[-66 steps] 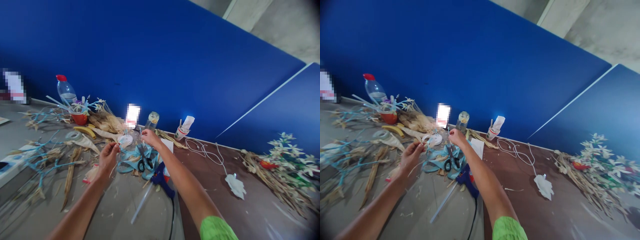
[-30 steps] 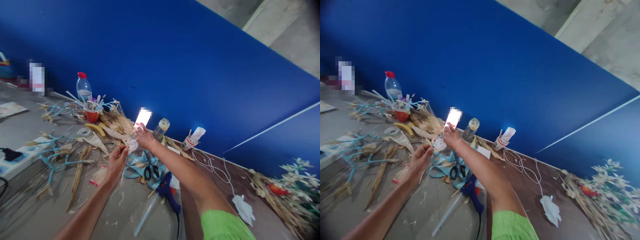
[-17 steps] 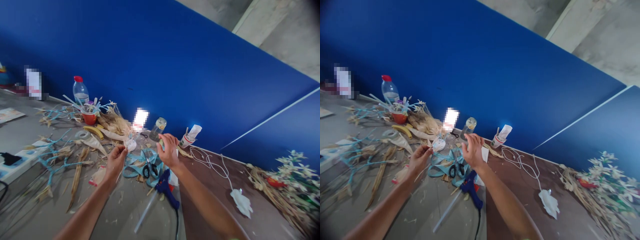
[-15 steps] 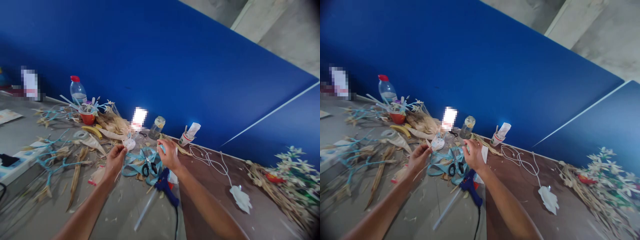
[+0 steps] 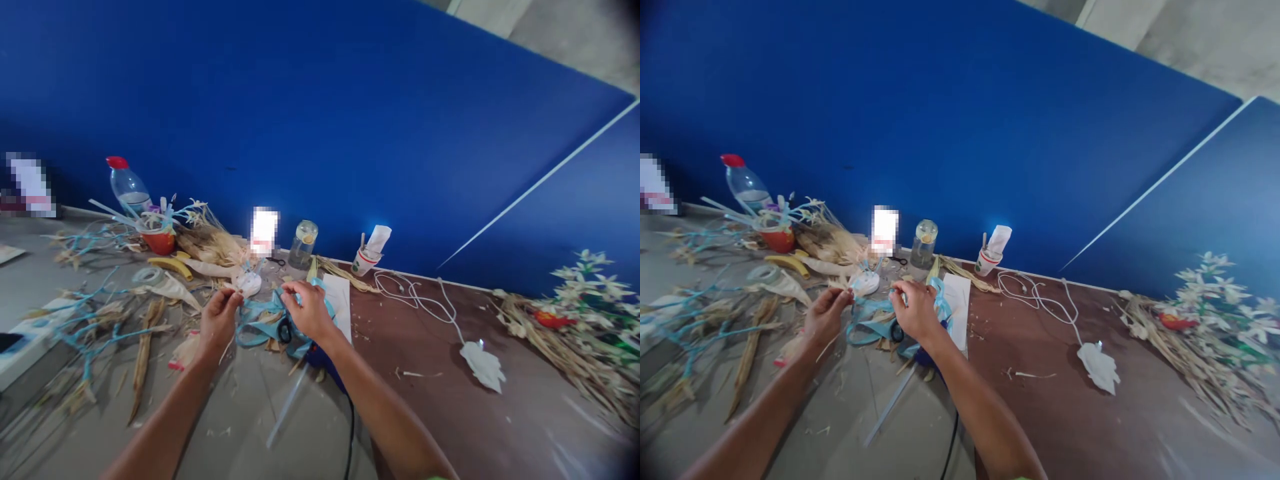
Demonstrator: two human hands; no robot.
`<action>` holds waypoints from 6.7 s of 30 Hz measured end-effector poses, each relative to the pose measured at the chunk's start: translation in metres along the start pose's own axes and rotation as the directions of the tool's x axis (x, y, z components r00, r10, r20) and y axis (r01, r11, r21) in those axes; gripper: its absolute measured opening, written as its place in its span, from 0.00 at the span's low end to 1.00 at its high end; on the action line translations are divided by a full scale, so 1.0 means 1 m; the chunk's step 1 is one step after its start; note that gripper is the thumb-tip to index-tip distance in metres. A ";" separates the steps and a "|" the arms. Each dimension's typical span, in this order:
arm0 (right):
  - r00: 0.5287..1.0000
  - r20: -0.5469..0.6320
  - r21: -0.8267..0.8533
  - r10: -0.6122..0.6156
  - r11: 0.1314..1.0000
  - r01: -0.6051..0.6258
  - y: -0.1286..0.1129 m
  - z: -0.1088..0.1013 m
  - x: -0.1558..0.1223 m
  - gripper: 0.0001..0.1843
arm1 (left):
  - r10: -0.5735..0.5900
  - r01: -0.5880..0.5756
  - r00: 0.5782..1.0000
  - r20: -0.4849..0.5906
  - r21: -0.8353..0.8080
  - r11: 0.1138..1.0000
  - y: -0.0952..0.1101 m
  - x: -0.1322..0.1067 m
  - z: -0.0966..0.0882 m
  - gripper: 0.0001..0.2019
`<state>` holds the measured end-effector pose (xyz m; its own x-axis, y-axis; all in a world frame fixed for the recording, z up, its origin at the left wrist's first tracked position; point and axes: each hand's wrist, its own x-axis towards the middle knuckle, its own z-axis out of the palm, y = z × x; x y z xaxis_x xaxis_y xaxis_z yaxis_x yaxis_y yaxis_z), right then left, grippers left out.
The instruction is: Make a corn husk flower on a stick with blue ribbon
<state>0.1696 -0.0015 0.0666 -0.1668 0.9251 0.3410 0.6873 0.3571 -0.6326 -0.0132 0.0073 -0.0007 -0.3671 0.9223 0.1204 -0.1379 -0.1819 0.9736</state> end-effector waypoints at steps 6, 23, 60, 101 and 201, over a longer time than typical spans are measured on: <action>0.996 -0.037 0.122 0.078 0.990 -0.073 0.000 0.003 -0.005 0.09 | -0.036 0.040 0.999 0.032 -0.148 0.988 0.001 0.000 0.000 0.15; 0.997 -0.060 0.043 0.057 0.998 -0.055 0.006 0.009 -0.009 0.08 | -0.031 0.041 0.995 0.093 -0.109 0.993 0.001 -0.003 0.005 0.14; 0.839 0.500 -0.449 -0.213 0.765 0.462 0.015 0.052 0.016 0.08 | 0.179 -0.179 0.984 -0.017 -0.012 0.984 0.012 -0.009 0.005 0.10; 0.849 0.528 0.312 0.015 0.927 -0.210 0.020 -0.006 0.025 0.14 | 0.046 -0.058 0.958 0.284 0.036 0.998 0.004 -0.014 0.010 0.07; 0.867 0.312 0.836 0.388 0.322 -0.445 -0.013 0.017 -0.009 0.09 | -0.228 0.399 0.814 0.534 -0.230 0.888 0.005 -0.026 0.011 0.07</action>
<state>0.1500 -0.0126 0.0597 -0.0990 0.9811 -0.1663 -0.2950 -0.1886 -0.9367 0.0053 -0.0137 0.0034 0.2241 0.9743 -0.0202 -0.4801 0.1284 0.8678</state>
